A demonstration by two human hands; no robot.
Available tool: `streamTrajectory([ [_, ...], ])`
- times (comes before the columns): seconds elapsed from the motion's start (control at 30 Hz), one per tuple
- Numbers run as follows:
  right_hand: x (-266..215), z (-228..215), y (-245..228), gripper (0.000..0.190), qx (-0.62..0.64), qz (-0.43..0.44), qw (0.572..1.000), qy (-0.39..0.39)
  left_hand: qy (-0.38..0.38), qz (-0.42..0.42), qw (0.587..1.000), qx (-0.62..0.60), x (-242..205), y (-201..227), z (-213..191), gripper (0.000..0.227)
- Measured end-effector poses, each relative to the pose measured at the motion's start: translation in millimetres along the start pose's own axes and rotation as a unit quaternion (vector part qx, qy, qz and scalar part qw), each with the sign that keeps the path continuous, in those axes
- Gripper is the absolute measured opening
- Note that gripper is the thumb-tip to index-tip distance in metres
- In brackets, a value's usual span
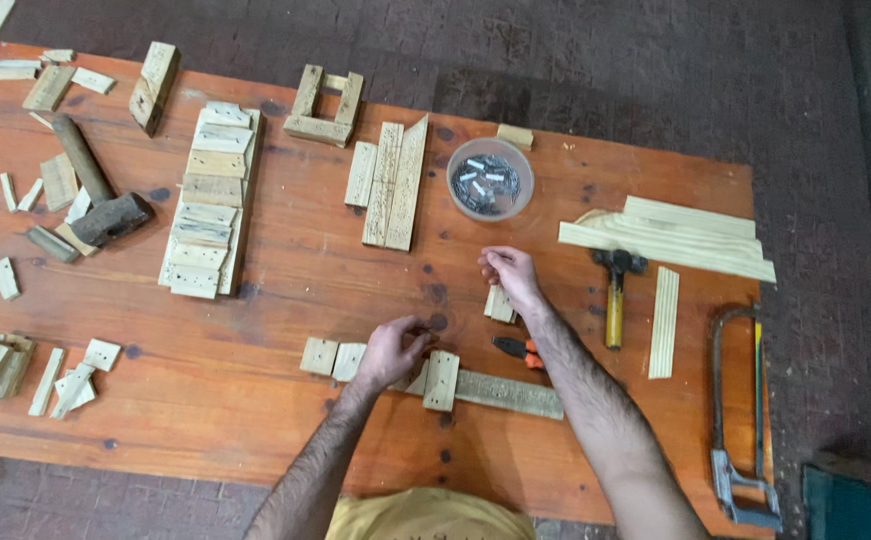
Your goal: The person assembles small wooden blocks into a connected structure on a workbench. They repeatedly pick up blocks, align them, and use pliers to insert metal fasteners, building a linear chain of joined pieces.
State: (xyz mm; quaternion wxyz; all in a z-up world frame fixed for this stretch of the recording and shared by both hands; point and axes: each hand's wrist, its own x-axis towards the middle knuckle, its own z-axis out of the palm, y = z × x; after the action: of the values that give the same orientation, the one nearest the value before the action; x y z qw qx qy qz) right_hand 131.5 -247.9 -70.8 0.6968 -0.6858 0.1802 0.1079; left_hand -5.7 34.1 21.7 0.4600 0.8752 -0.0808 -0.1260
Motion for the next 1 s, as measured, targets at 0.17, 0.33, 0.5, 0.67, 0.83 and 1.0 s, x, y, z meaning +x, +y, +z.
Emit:
streamTrajectory([
  [0.17, -73, -29, -8, 0.019, -0.132, -0.107, 0.985, -0.023, -0.095, 0.117, 0.983, 0.1, -23, 24, -30, 0.045],
  [0.33, -154, -81, -61, 0.016, -0.455, -0.166, 0.874, -0.039, -0.13, 0.182, 0.956, 0.188, -38, 13, -17, 0.072],
  [0.5, -205, -101, -84, 0.044, -0.619, -0.068, 0.774, -0.116, -0.09, 0.211, 0.957, 0.18, -42, -2, 10, 0.039],
  [0.67, -187, -114, -47, 0.069, -0.659, -0.03, 0.741, -0.126, -0.048, 0.24, 0.955, 0.17, -40, -11, 31, 0.015],
  [0.83, -178, -121, -27, 0.062, -0.702, -0.064, 0.7, -0.112, -0.018, 0.25, 0.954, 0.165, -39, -19, 42, 0.014],
  [1.0, -176, -120, -26, 0.059, -0.709, -0.072, 0.693, -0.108, -0.027, 0.257, 0.953, 0.159, -40, -12, 42, 0.013],
])
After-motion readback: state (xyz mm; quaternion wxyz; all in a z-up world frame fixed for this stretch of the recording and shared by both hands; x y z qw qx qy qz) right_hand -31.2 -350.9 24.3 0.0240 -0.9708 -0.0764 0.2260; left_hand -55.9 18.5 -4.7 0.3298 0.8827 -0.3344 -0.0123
